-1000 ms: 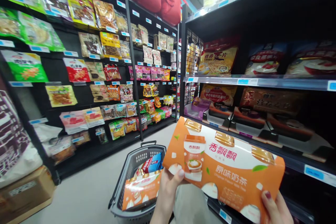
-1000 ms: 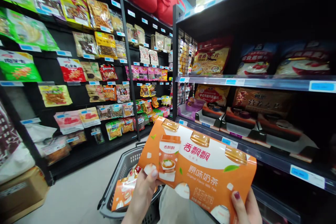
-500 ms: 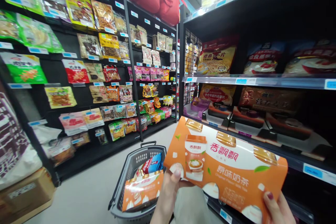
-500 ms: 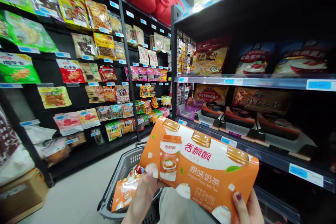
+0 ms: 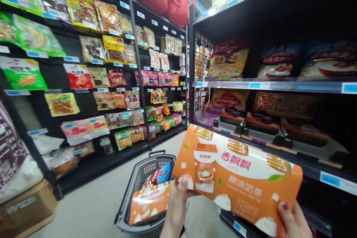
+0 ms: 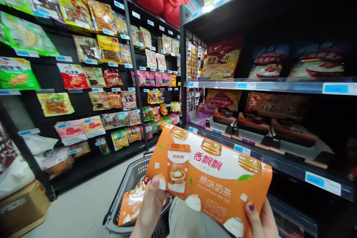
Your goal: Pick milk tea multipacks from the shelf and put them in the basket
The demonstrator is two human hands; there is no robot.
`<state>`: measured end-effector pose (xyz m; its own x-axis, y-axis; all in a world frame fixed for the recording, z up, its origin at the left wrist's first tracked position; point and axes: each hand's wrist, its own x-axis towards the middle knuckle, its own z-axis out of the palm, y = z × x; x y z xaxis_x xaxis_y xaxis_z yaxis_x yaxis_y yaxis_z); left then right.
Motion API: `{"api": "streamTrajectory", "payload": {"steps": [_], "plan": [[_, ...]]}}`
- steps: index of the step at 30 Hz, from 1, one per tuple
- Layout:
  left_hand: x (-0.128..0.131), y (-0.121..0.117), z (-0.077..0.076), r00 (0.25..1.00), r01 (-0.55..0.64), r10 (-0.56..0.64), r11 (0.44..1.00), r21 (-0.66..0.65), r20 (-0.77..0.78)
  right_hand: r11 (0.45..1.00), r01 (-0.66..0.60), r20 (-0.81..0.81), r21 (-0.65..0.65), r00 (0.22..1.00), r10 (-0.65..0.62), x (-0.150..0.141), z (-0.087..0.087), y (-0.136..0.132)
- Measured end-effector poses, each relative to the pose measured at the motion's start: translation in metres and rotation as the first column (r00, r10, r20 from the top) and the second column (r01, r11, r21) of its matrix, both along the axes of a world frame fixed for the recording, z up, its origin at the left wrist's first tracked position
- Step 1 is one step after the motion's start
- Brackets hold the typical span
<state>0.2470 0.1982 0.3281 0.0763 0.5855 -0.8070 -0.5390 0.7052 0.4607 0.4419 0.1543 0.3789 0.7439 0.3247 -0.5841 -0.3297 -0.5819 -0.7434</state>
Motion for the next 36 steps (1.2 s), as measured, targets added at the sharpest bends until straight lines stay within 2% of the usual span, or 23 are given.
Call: {"api": "streamTrajectory", "payload": {"steps": [4,7,9,14,20,23,26,31,36], "plan": [[0.022,-0.005,0.006,0.994,0.05,-0.059,0.994,0.095,0.097,0.998,0.048,-0.001,0.045,0.999,-0.048,-0.006,-0.005,0.002],[0.042,-0.011,0.008,0.987,0.09,-0.097,0.994,0.058,0.124,0.99,0.12,-0.042,0.076,0.992,-0.117,-0.012,-0.009,0.004],[0.05,-0.016,0.005,0.992,0.103,-0.105,0.994,0.031,0.073,0.984,0.159,-0.067,0.078,0.986,-0.154,-0.014,-0.011,0.005],[0.045,-0.021,-0.005,0.994,0.108,-0.108,0.994,-0.027,-0.018,0.979,0.187,-0.095,0.086,0.979,-0.179,-0.02,-0.01,0.008],[0.042,-0.015,0.001,0.99,0.129,-0.127,0.991,-0.023,0.067,0.974,0.209,-0.104,0.085,0.974,-0.2,-0.022,-0.011,0.01],[0.046,-0.018,0.002,0.996,0.084,-0.085,0.996,-0.033,-0.008,0.975,0.204,-0.107,0.084,0.975,-0.194,-0.021,-0.012,0.01],[0.047,-0.022,0.0,0.989,0.122,-0.124,0.992,-0.028,-0.087,0.977,0.193,-0.101,0.09,0.978,-0.183,-0.021,-0.011,0.01],[0.043,-0.026,0.001,0.991,0.122,-0.126,0.989,-0.083,-0.036,0.978,0.195,-0.131,0.076,0.974,-0.184,-0.025,-0.009,0.011],[0.048,-0.022,0.002,0.991,0.13,-0.131,0.991,0.036,0.015,0.975,0.212,-0.121,0.072,0.972,-0.202,-0.026,-0.01,0.012]]}}
